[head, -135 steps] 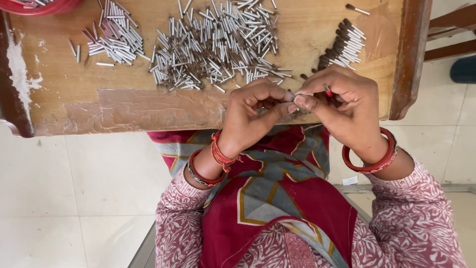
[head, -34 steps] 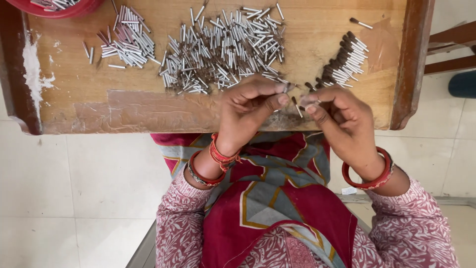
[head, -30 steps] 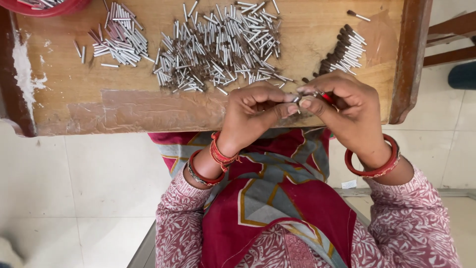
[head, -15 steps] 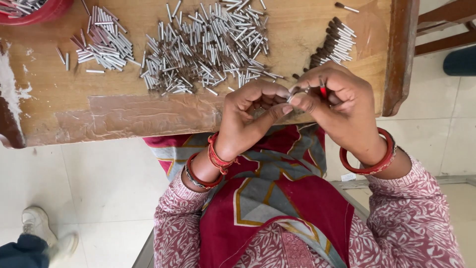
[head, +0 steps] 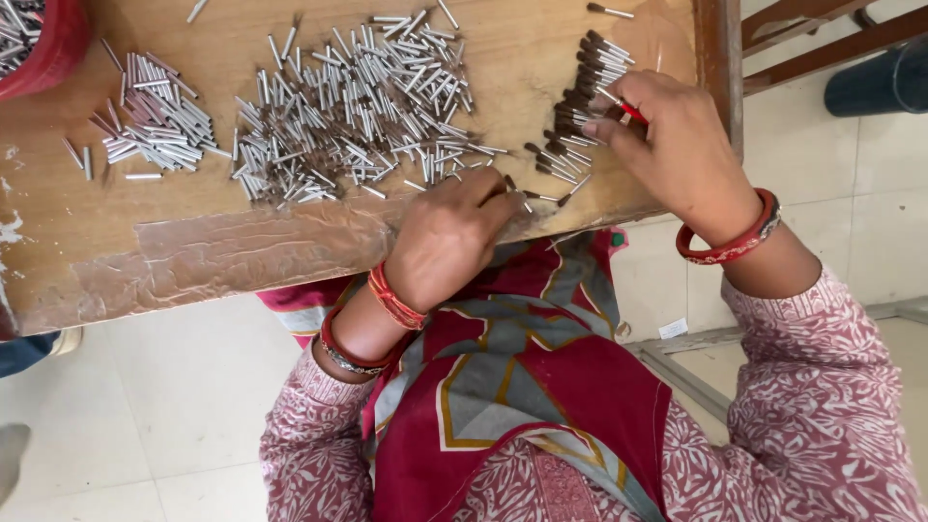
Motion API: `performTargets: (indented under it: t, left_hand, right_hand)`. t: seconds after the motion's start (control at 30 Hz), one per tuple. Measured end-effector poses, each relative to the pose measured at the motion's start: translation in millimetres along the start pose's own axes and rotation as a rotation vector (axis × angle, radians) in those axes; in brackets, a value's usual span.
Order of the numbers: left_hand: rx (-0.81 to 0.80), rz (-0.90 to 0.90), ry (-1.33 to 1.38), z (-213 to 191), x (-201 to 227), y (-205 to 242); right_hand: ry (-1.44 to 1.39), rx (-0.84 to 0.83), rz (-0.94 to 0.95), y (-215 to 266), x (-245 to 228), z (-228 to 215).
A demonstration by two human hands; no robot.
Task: The person is assembling small metal components, possibly carbon brushes or similar electrical parts, by inserting metal pins into housings.
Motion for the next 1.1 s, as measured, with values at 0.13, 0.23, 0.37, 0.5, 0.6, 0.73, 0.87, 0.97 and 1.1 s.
performTargets:
  t: [0.13, 0.23, 0.37, 0.5, 0.6, 0.73, 0.87, 0.97, 1.1]
  left_hand:
    - [-0.037, 0.081, -0.182, 5.7, -4.0, -12.3]
    - [-0.139, 0.1, -0.211, 14.6, -8.3, -18.9]
    - [-0.168, 0.142, -0.219, 17.0, -10.2, -24.8]
    - [-0.226, 0.204, -0.252, 17.3, -9.0, -25.8]
    - [-0.205, 0.241, -0.267, 11.5, 0.9, -26.8]
    - [-0.191, 0.223, -0.243, 18.0, 3.9, -37.6]
    - [-0.127, 0.227, -0.264, 41.8, -8.3, -52.6]
    - [-0.046, 0.123, -0.164, 36.9, -12.7, -54.3]
    - [0.241, -0.233, 0.215, 14.8, -16.4, -44.5]
  right_hand:
    - [-0.006, -0.051, 0.012, 20.8, -8.6, -5.9]
    - [0.045, -0.161, -0.074, 34.9, -12.4, -0.5]
    - [0.22, -0.199, -0.19, 41.2, -11.0, 11.5]
    - [0.305, -0.222, -0.238, 37.5, -6.1, 17.9]
    - [0.298, -0.269, -0.217, 34.4, -3.0, 14.0]
    - [0.258, -0.175, -0.11, 23.4, 4.3, -4.1]
    - [0.232, -0.026, -0.136, 4.9, 13.9, -4.5]
    - [0.181, 0.005, -0.139, 11.6, 6.0, -6.5]
    - [0.08, -0.135, -0.103, 39.6, -12.3, 7.8]
Point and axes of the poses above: each hand's wrist, its own y-axis away from the middle knuckle, its own z-axis out of the palm, x = y × z, the point moved 4 cm from there along -y, towards the middle knuckle, and after that the axes turned 13 degrees about z, right-handed, at the moved point
